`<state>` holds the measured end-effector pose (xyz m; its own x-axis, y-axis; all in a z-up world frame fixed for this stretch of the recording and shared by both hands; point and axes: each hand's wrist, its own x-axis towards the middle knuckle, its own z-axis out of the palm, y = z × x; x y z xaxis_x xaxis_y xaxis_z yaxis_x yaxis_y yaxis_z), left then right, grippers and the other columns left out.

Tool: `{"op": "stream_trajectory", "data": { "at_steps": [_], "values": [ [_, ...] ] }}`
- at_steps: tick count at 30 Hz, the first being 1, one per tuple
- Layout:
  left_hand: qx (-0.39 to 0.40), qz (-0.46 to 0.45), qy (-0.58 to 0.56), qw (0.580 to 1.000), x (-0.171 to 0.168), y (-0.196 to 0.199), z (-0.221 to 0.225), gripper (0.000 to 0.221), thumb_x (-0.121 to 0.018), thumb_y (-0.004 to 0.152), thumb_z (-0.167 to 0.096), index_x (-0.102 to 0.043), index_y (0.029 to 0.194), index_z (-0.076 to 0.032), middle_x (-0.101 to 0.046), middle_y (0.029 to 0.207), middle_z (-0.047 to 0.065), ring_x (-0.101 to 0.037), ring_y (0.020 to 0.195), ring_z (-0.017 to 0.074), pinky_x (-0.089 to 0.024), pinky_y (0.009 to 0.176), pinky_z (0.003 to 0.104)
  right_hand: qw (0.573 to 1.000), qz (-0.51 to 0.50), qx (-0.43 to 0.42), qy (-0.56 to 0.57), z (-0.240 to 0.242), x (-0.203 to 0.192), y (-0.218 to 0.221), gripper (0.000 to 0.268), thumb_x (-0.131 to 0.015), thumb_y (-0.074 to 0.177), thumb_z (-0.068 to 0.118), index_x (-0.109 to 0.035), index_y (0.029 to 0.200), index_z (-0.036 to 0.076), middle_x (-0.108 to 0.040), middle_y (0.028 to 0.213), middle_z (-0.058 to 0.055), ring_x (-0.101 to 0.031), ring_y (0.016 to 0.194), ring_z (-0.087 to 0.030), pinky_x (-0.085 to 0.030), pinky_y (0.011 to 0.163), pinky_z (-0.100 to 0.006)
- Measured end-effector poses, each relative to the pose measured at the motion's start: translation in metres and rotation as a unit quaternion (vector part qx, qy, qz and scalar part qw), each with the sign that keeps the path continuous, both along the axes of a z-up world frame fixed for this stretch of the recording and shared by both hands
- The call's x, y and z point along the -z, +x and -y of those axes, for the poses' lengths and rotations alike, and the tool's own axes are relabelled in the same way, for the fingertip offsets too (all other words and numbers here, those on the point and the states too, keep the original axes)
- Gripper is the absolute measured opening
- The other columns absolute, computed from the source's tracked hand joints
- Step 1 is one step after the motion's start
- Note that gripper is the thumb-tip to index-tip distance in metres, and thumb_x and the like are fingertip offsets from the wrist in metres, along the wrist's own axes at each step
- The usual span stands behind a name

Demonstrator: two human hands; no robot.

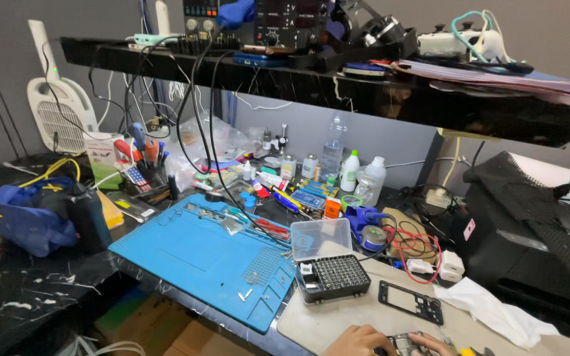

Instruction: The person holds a disassembled smartphone and carefully aligns the motherboard with the phone's internal frame. They press the components together to secure the connection and then rotate the device to inspect the assembly from different angles.

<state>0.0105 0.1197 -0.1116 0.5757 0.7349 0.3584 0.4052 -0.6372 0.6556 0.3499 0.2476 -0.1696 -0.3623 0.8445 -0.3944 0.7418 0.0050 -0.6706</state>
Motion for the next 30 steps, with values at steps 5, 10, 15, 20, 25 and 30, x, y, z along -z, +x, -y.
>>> {"op": "stream_trajectory", "data": {
  "at_steps": [5,10,15,20,25,30],
  "values": [
    [0.048,0.029,0.262,0.963,-0.037,-0.007,0.031,0.026,-0.082,0.091,-0.006,-0.087,0.114,-0.017,-0.079,0.127,0.008,-0.069,0.095,0.0345,-0.054,0.087,0.051,0.893,-0.263,0.261,0.258,0.153,-0.092,-0.084,0.036,-0.085,0.098,0.017,-0.098,0.131,0.007,-0.091,0.149,-0.012,-0.078,0.147,-0.015,-0.064,0.112,-0.033],
    [0.011,0.066,0.212,0.975,-0.104,-0.006,0.085,0.022,-0.073,0.098,-0.008,-0.089,0.112,-0.012,-0.077,0.117,0.010,-0.070,0.101,0.0373,-0.054,0.087,0.054,0.901,-0.238,0.179,0.315,0.208,-0.162,-0.108,0.029,-0.079,0.104,0.020,-0.089,0.129,0.009,-0.088,0.139,-0.010,-0.080,0.137,-0.019,-0.062,0.115,-0.032],
    [-0.001,0.011,0.183,0.983,-0.112,-0.008,0.080,0.023,-0.076,0.098,-0.009,-0.092,0.115,-0.012,-0.076,0.120,0.009,-0.069,0.113,0.0359,-0.055,0.096,0.054,0.907,-0.229,0.190,0.297,0.216,-0.187,-0.117,0.028,-0.075,0.106,0.024,-0.087,0.130,0.015,-0.083,0.143,-0.008,-0.076,0.141,-0.021,-0.056,0.117,-0.034],
    [-0.023,0.027,0.192,0.981,-0.114,-0.009,0.079,0.021,-0.079,0.097,-0.009,-0.091,0.113,-0.016,-0.077,0.119,0.006,-0.069,0.109,0.0323,-0.055,0.096,0.050,0.901,-0.255,0.170,0.306,0.218,-0.191,-0.121,0.026,-0.074,0.108,0.018,-0.084,0.132,0.011,-0.082,0.141,-0.008,-0.075,0.139,-0.020,-0.055,0.119,-0.031],
    [-0.016,0.018,0.172,0.985,-0.123,-0.009,0.079,0.022,-0.078,0.095,-0.010,-0.092,0.111,-0.014,-0.079,0.121,0.006,-0.069,0.110,0.0330,-0.054,0.095,0.051,0.905,-0.229,0.179,0.311,0.220,-0.199,-0.123,0.029,-0.074,0.106,0.018,-0.085,0.133,0.015,-0.084,0.143,-0.006,-0.076,0.142,-0.021,-0.057,0.118,-0.034],
    [-0.013,0.018,0.167,0.986,-0.120,-0.006,0.074,0.021,-0.078,0.098,-0.015,-0.092,0.114,-0.017,-0.078,0.122,0.004,-0.069,0.110,0.0321,-0.054,0.093,0.049,0.905,-0.224,0.193,0.307,0.217,-0.194,-0.121,0.029,-0.075,0.104,0.021,-0.089,0.130,0.018,-0.086,0.139,-0.005,-0.077,0.140,-0.019,-0.057,0.117,-0.035]
  ]
}}
